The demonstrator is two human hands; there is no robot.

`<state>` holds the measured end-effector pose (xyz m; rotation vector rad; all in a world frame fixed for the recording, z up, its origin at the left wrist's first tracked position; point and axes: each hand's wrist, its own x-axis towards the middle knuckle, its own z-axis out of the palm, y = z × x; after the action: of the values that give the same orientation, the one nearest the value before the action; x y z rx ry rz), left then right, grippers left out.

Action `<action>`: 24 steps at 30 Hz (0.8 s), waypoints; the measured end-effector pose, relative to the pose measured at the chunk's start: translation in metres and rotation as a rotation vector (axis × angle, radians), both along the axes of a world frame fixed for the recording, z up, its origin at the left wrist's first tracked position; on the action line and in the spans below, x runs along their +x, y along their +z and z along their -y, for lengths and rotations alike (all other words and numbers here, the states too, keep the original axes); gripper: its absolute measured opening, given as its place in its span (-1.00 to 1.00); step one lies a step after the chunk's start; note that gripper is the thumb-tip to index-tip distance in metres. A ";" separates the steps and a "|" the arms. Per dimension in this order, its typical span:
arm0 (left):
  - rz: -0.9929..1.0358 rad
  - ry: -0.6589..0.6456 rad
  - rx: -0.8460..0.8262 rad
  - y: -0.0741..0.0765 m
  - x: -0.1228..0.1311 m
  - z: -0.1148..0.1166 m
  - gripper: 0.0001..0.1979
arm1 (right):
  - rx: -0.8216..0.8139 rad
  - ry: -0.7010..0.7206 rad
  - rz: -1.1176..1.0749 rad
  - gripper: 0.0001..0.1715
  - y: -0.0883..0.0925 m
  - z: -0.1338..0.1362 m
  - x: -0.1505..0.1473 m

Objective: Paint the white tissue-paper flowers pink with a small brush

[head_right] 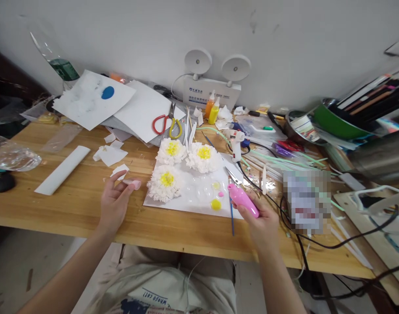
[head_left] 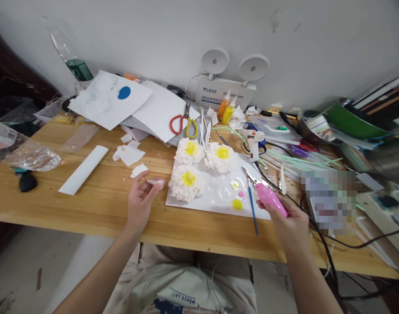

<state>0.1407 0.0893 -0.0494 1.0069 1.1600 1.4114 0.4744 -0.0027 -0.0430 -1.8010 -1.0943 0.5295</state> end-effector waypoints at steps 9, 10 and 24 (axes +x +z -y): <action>-0.128 0.003 0.299 0.047 0.016 0.026 -0.58 | 0.321 0.020 -0.700 -0.67 0.027 -0.003 -0.059; -0.103 -0.058 0.314 0.055 0.020 0.028 -0.57 | 0.369 0.022 -0.739 -0.68 0.029 -0.003 -0.062; 0.291 -0.636 0.025 0.107 0.104 0.031 -0.61 | 0.385 0.188 -0.667 -0.65 0.025 0.027 -0.100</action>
<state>0.2451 0.0585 0.0579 1.0268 0.5361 1.0123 0.3744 -0.0293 -0.0182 -1.0691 -0.8208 0.8853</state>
